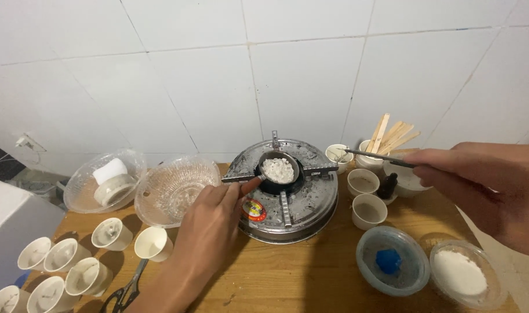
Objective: Preparing candle materials by scooping powder into a cup, mixing blue dye into a container, and using a small burner.
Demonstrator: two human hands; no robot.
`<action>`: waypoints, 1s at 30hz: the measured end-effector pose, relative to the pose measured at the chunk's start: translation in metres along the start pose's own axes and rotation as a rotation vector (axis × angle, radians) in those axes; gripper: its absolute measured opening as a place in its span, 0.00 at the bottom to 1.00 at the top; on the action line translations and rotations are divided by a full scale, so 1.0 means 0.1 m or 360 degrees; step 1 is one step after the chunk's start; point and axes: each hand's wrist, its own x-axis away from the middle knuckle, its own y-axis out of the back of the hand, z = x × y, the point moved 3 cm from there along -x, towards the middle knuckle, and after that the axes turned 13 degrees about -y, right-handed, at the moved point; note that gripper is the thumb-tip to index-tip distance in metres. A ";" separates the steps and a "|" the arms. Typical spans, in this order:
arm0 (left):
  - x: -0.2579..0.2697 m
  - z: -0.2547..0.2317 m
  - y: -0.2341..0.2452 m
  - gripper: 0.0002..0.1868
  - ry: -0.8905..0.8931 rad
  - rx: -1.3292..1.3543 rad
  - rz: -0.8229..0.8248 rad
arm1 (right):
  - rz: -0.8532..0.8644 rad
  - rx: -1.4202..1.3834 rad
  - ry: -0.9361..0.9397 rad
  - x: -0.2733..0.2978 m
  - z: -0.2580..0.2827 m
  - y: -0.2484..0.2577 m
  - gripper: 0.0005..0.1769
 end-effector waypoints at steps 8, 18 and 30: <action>0.03 -0.03 -0.11 0.19 -0.0042 -0.0036 -0.0033 | -0.0020 -0.0200 -0.0230 0.01 0.17 -0.03 0.11; 0.09 -0.07 -0.15 0.22 -0.0054 0.0110 -0.0093 | 0.0045 -0.0191 -0.0280 0.00 0.16 -0.05 0.12; 0.10 -0.08 -0.18 0.07 -0.0142 -0.0512 -0.0201 | 0.0021 -0.0125 -0.0384 0.03 0.19 -0.11 0.12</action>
